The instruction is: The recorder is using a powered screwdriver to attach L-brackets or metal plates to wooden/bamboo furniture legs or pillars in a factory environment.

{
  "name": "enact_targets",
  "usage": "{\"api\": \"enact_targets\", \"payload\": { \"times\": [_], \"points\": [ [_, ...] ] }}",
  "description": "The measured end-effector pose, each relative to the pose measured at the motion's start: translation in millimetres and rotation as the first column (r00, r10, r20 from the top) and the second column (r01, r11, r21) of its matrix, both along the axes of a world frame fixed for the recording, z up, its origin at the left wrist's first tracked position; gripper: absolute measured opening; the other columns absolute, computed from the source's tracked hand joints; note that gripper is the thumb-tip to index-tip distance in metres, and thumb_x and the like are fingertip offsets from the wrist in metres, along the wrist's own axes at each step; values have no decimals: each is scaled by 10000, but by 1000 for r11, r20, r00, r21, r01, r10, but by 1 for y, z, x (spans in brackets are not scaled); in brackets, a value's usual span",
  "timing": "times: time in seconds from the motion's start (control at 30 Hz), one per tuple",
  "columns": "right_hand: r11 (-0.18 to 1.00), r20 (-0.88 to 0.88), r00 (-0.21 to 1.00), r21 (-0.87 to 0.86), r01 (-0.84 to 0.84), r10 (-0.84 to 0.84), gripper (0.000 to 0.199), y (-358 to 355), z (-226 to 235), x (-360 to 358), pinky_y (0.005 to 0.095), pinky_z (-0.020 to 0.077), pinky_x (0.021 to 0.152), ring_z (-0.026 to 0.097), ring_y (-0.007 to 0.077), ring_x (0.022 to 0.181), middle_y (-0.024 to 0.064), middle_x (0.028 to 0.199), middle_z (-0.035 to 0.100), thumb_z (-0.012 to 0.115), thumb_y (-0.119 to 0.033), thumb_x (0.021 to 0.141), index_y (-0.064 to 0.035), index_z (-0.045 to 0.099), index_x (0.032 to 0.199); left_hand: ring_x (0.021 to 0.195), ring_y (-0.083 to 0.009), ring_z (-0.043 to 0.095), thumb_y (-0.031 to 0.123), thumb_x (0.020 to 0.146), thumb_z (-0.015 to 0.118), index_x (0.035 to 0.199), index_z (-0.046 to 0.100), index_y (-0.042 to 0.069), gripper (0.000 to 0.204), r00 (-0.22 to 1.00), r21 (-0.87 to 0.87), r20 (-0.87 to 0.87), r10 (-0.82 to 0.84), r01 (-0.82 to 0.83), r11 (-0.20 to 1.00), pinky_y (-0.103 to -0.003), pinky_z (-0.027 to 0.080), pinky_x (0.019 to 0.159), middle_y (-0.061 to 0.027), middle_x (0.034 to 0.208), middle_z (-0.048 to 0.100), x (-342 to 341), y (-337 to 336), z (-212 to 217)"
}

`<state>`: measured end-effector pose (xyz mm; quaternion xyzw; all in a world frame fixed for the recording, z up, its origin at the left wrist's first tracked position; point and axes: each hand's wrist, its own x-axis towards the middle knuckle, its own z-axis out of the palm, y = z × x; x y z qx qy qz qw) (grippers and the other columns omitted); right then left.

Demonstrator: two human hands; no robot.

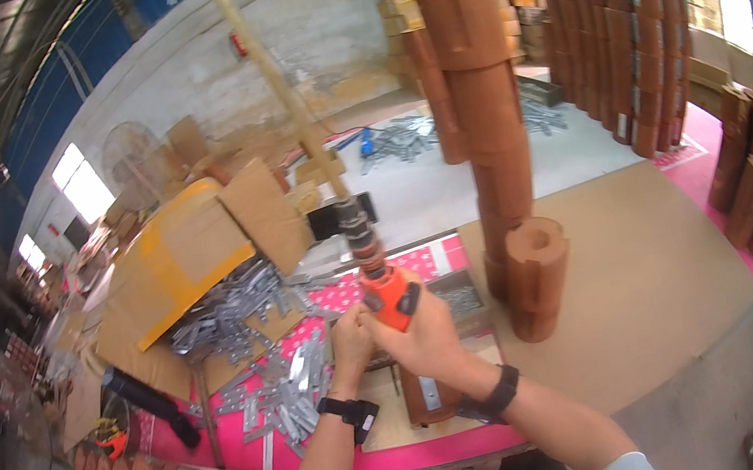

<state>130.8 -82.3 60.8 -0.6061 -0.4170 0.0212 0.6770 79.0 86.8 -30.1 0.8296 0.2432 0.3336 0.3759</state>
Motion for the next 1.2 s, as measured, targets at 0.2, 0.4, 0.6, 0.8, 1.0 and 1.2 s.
{"api": "enact_targets", "payload": {
  "times": [0.2, 0.4, 0.6, 0.8, 1.0, 1.2],
  "points": [
    [994, 90, 996, 107, 19, -29, 378, 4, -7, 1, 316, 510, 699, 628, 173, 755, 97, 857, 642, 738, -121, 796, -16, 545, 1104, 795, -135, 673, 54, 872, 666, 960, 661, -19, 114, 950, -519, 312, -4, 174, 837, -235, 535, 688, -90, 902, 708, -41, -25, 14],
    [994, 45, 998, 99, -43, 38, 334, 9, -3, -3, 312, 507, 714, 615, 160, 760, 90, 853, 635, 727, -111, 811, -12, 535, 1066, 940, -241, 690, 20, 904, 624, 1034, 641, -34, 142, 924, -718, 380, 43, 265, 644, -330, 582, 801, -151, 1034, 686, -89, -51, -3],
    [992, 22, 999, 123, -42, 40, 234, 12, -7, 1, 254, 509, 634, 600, 102, 704, 32, 845, 586, 665, -33, 854, -15, 517, 1034, 971, -242, 683, 43, 913, 621, 1093, 637, -40, 199, 869, -757, 490, 63, 389, 526, -342, 577, 832, -142, 1047, 682, -104, -73, -20],
    [986, -51, 993, 133, -96, 104, 189, 11, 1, -4, 249, 501, 613, 597, 102, 679, 41, 825, 592, 647, -48, 881, -2, 530, 1021, 979, -198, 656, 48, 906, 629, 1085, 654, -30, 197, 884, -744, 466, 38, 368, 558, -322, 533, 884, -109, 1054, 677, -107, -93, -27],
    [982, -108, 989, 171, -76, 96, 196, -5, 27, -17, 249, 488, 591, 593, 104, 656, 50, 837, 609, 645, -45, 874, 17, 552, 1036, 945, -108, 622, 13, 848, 679, 1161, 620, -2, 319, 917, -581, 398, -14, 264, 770, -264, 498, 851, -56, 1040, 673, -111, -111, -8],
    [978, -39, 989, 160, -132, 140, 179, -20, 41, -33, 249, 500, 602, 601, 105, 673, 56, 794, 620, 624, -28, 874, 31, 554, 1027, 884, -111, 646, 24, 847, 683, 1183, 616, 15, 342, 978, -432, 185, -95, 168, 886, -251, 501, 773, -62, 961, 701, -111, -125, 15]
  ]
}}
